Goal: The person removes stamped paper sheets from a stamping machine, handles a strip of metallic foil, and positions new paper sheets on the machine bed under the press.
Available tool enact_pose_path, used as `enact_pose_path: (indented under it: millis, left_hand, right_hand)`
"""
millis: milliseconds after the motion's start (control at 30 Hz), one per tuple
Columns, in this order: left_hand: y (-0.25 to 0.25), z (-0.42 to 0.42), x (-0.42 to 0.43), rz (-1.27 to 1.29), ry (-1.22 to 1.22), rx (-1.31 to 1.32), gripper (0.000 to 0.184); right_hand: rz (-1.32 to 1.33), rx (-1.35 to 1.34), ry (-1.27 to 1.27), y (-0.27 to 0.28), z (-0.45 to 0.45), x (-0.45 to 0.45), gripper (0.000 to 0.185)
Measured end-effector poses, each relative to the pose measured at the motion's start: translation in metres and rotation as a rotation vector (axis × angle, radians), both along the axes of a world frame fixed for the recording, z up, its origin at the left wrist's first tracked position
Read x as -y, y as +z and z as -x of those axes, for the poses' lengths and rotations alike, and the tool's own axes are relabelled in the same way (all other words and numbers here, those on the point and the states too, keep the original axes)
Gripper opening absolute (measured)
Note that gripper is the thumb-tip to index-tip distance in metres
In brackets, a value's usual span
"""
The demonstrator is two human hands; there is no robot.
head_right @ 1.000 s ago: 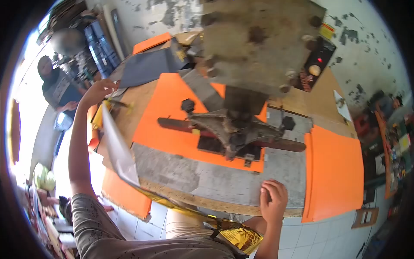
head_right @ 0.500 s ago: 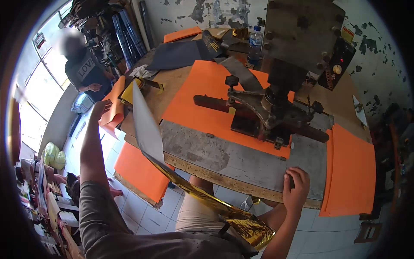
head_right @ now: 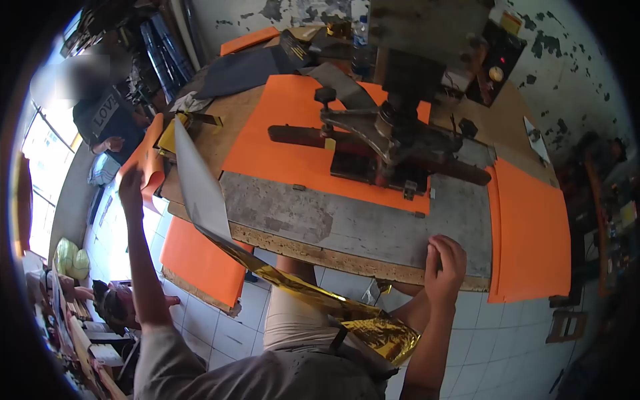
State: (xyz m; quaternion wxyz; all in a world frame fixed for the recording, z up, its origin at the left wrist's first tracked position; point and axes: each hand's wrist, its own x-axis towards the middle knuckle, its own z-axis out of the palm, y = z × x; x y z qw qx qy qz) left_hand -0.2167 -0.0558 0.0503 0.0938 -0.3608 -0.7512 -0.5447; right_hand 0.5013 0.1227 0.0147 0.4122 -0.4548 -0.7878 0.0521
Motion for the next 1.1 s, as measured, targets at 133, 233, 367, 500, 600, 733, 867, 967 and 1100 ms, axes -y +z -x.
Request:
enact_pose_path:
  millis: [133, 233, 367, 500, 600, 733, 867, 967, 1100]
  left_hand:
    - [-0.021, -0.21, 0.065, 0.11, -0.008, 0.14, 0.014]
    - [-0.108, -0.29, 0.09, 0.026, -0.029, 0.417, 0.015]
    - [-0.196, -0.338, 0.091, -0.054, -0.019, 0.803, 0.03]
    - [-0.195, -0.358, 0.061, -0.332, -0.297, 1.281, 0.033]
    - [-0.205, -0.34, 0.073, -0.258, -0.536, 1.298, 0.029]
    - [-0.14, -0.355, 0.09, -0.287, -0.62, 1.176, 0.021]
    - [-0.109, -0.36, 0.097, -0.236, -0.645, 1.06, 0.025]
    - [-0.084, -0.367, 0.084, -0.158, -0.628, 0.914, 0.029]
    - [-0.064, -0.381, 0.07, -0.147, -0.661, 0.724, 0.027]
  right_hand:
    - [0.026, -0.19, 0.262, -0.046, 0.0, 0.091, 0.012]
    - [0.372, 0.155, 0.411, -0.061, 0.007, 0.121, 0.037]
    - [0.583, 0.279, 0.275, -0.146, -0.03, 0.127, 0.059]
    - [1.042, 0.213, 0.383, -0.162, -0.044, 0.125, 0.065]
    - [1.191, 0.306, 0.331, -0.143, -0.05, 0.123, 0.049]
    - [1.089, 0.041, 0.471, -0.089, -0.076, 0.141, 0.023]
    - [1.039, 0.105, 0.582, -0.04, -0.113, 0.151, 0.024]
    - [1.02, 0.06, 0.624, -0.006, -0.134, 0.158, 0.028]
    - [0.973, -0.108, 0.672, 0.024, -0.173, 0.163, 0.036]
